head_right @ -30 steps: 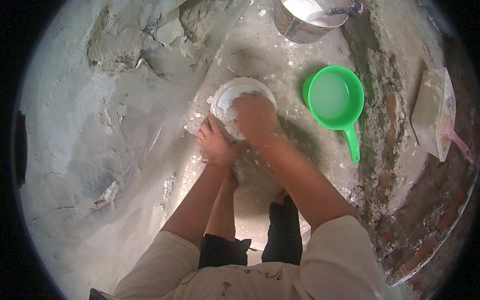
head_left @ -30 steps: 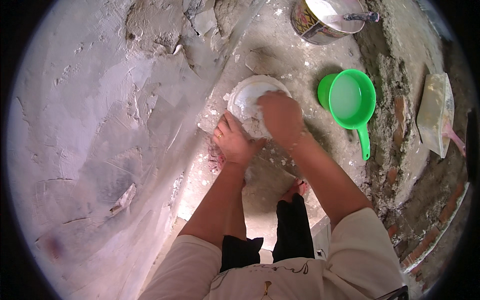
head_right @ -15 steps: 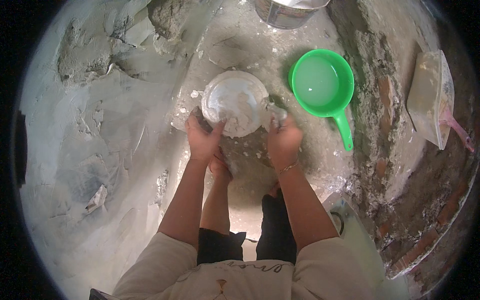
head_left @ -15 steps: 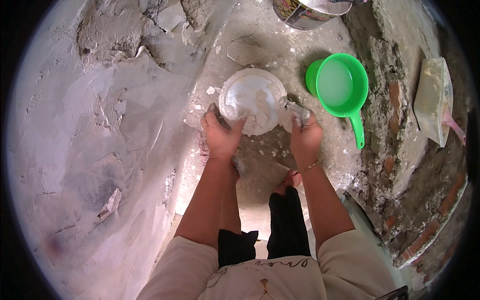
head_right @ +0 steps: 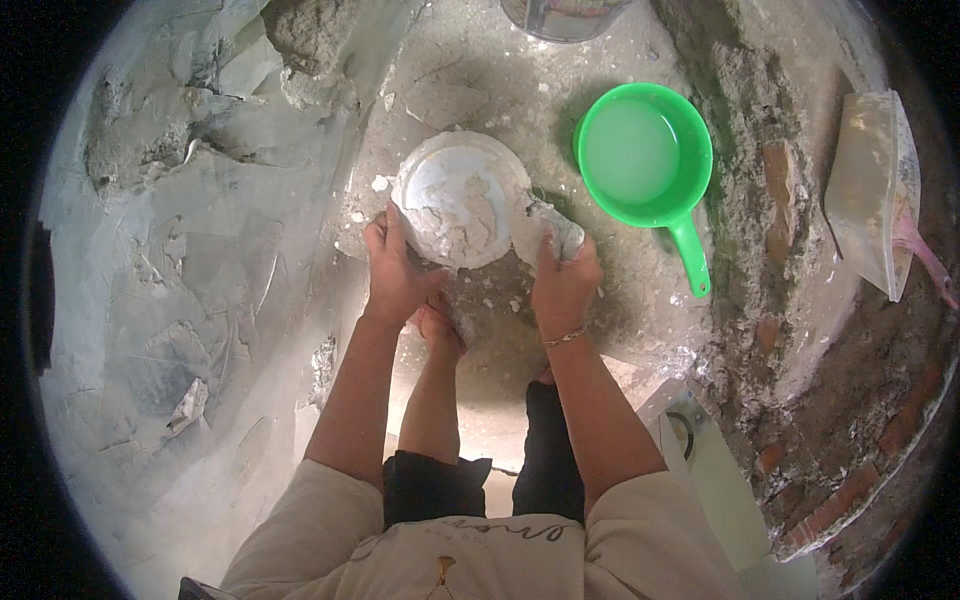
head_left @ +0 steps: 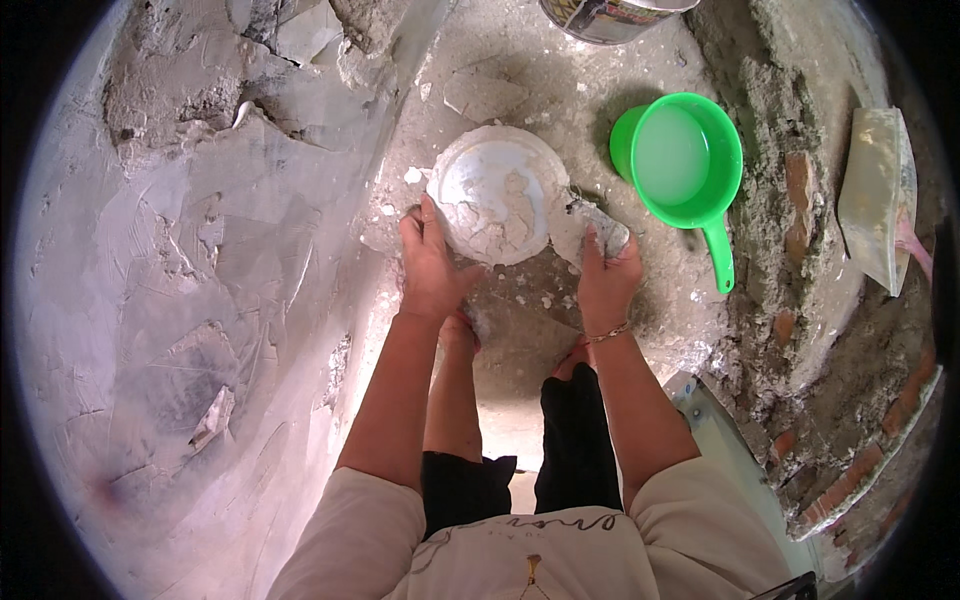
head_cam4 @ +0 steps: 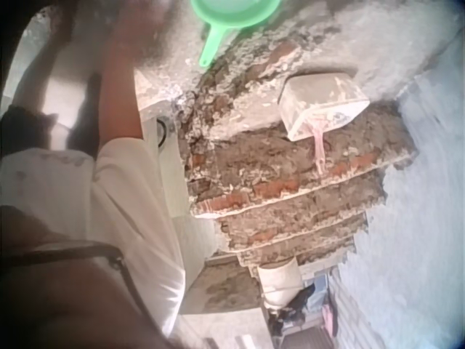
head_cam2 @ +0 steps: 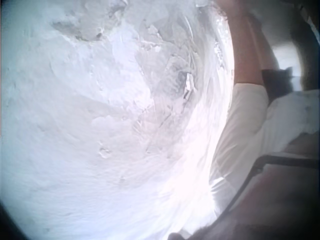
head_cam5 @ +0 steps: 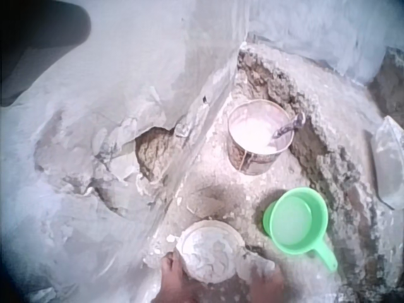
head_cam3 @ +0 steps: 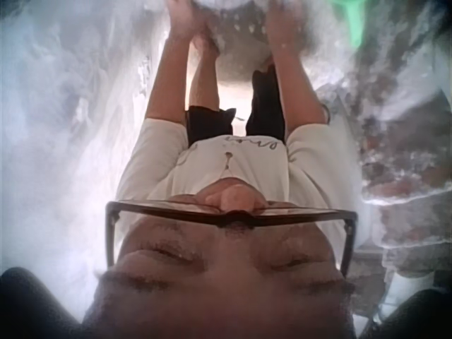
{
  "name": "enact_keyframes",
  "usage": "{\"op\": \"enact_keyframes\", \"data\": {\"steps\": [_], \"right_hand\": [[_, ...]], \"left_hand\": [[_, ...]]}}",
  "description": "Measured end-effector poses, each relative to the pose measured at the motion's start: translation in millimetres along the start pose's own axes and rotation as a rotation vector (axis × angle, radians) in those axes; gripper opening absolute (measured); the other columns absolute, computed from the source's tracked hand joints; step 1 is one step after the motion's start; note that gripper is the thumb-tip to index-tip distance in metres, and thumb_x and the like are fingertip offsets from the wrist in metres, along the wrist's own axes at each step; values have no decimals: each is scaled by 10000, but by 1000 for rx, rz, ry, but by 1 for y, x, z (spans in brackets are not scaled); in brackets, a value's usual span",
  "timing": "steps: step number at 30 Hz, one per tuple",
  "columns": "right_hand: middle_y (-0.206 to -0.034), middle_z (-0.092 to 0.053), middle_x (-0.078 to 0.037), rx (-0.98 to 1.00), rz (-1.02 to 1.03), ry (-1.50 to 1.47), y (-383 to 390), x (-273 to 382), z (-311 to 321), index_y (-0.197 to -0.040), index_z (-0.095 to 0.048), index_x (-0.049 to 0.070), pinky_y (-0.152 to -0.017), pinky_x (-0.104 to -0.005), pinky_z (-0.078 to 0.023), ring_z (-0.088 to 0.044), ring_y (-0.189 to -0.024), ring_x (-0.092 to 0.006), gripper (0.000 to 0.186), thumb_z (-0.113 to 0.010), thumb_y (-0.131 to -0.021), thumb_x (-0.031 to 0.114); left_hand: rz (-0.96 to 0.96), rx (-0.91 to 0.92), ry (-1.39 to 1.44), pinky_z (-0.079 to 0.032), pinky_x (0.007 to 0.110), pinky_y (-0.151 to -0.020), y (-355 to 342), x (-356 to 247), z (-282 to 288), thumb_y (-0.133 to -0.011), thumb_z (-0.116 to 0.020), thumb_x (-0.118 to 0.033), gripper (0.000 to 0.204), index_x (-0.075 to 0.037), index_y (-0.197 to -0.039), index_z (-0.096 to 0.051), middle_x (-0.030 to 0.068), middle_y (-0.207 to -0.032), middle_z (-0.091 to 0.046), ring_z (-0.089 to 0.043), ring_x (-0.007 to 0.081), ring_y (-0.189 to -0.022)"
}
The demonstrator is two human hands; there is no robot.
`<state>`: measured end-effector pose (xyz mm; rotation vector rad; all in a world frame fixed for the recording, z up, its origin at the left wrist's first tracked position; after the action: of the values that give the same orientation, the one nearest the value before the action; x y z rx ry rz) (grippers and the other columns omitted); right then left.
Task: The person applies white plaster to a wall using a spatula and then gathers more plaster from a plate.
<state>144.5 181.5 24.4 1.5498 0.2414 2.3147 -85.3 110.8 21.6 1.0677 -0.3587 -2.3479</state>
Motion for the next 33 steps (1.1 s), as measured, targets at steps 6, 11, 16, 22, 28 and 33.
{"op": "enact_keyframes", "data": {"steps": [6, 11, 16, 22, 28, 33], "right_hand": [[-922, -692, -102, 74, -153, -16, 5, 9, 1, -1035, -620, -15, -660, -295, -517, -649, -783, -147, 233, -672, -883, 153], [-950, -700, -138, 100, -6, 84, -1, -11, -1, -1047, -624, -26, -769, -317, -519, -671, -842, -175, 268, -690, -867, 161], [-972, -700, -134, 172, -167, 3, 12, -12, -2, -1042, -623, -45, -765, -301, -521, -670, -854, -167, 247, -684, -857, 107], [-973, -692, -117, 109, -257, -148, 28, -17, -7, -1044, -611, -56, -728, -297, -531, -674, -832, -182, 244, -677, -857, 86], [-956, -682, -140, 20, -250, -79, 32, -38, -22, -1060, -600, -60, -546, -294, -535, -671, -701, -175, 268, -680, -859, 98], [-948, -680, -142, 186, -277, -127, 31, 6, -33, -1087, -576, -71, -503, -285, -528, -665, -654, -165, 317, -681, -868, 133]], "left_hand": [[-58, -33, -43, -417, 339, -999, -1, 4, 1, -529, -884, -88, 1268, 29, -1490, -65, 164, -1238, -333, -431, 314, -1135], [-40, -30, 27, -394, 327, -1020, -4, -3, -1, -518, -899, -99, 1233, 74, -1468, -132, 159, -1215, -365, -429, 300, -1135], [-14, -18, 37, -394, 307, -1012, -3, 4, 0, -557, -881, -69, 1186, 74, -1468, -136, 148, -1208, -367, -440, 289, -1115], [-34, -21, 39, -402, 314, -1016, -5, 4, -2, -530, -893, -67, 1225, 69, -1472, -121, 152, -1219, -356, -439, 293, -1128], [-59, 4, 19, -405, 323, -1019, -5, -9, -1, -481, -903, -61, 1284, 67, -1474, -99, 158, -1221, -354, -427, 306, -1148], [-30, 8, -2, -401, 317, -1022, -3, 0, 3, -474, -891, -33, 1278, 72, -1471, -98, 154, -1216, -351, -420, 298, -1148]]}}
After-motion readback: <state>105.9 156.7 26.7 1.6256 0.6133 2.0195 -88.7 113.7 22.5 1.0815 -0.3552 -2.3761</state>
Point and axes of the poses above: each hand's wrist, its own y-axis away from the middle knuckle, its own z-axis out of the back of the hand, x = y × z, the point moved 5 cm from there along -y, towards the middle knuckle
